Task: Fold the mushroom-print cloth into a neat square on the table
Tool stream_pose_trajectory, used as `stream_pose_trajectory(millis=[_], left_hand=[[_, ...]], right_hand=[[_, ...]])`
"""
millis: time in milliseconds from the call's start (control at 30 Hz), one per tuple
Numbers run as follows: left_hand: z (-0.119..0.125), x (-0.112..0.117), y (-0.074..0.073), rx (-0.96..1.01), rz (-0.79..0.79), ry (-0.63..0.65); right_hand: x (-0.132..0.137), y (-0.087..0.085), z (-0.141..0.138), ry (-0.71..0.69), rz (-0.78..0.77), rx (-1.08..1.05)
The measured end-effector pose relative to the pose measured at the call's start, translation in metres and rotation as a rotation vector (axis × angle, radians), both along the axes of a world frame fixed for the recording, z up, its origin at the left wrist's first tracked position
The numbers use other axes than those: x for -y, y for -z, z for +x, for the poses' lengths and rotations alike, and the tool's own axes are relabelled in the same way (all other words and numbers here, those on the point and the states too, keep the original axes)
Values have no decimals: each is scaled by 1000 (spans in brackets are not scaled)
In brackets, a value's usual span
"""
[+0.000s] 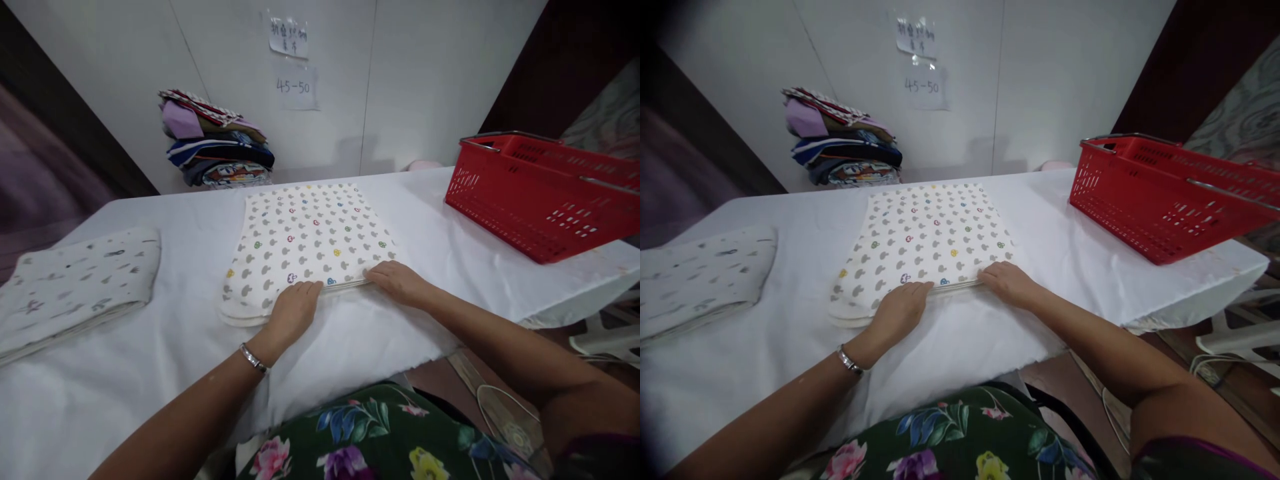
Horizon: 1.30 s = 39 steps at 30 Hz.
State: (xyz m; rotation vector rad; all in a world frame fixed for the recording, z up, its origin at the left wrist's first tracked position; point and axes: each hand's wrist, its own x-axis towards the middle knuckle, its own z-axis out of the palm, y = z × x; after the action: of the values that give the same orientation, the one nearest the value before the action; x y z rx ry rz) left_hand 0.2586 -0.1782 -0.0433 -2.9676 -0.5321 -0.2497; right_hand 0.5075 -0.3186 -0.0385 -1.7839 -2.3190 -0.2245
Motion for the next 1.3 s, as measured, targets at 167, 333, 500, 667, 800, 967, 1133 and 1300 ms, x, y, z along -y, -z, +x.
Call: stream_pose_trajectory(millis=[167, 333, 500, 667, 800, 967, 1133, 1300], left_hand=[[-3, -3, 5, 33, 31, 34], [-4, -7, 6, 40, 40, 57], [-4, -11, 10, 47, 75, 81], [-6, -14, 14, 62, 104, 128], [-3, -27, 0, 126, 123, 110], [3, -35, -14, 99, 97, 90], [3, -30, -9, 46, 89, 109], [1, -30, -4, 30, 65, 191]], right_hand=[[19, 9, 2, 63, 22, 5], [33, 18, 19, 176, 103, 48], [38, 18, 35, 188, 143, 68], [41, 14, 43, 173, 79, 57], [33, 0, 52, 186, 61, 93], [23, -14, 61, 270, 98, 164], [29, -9, 63, 346, 10, 148], [35, -6, 61, 372, -82, 24]])
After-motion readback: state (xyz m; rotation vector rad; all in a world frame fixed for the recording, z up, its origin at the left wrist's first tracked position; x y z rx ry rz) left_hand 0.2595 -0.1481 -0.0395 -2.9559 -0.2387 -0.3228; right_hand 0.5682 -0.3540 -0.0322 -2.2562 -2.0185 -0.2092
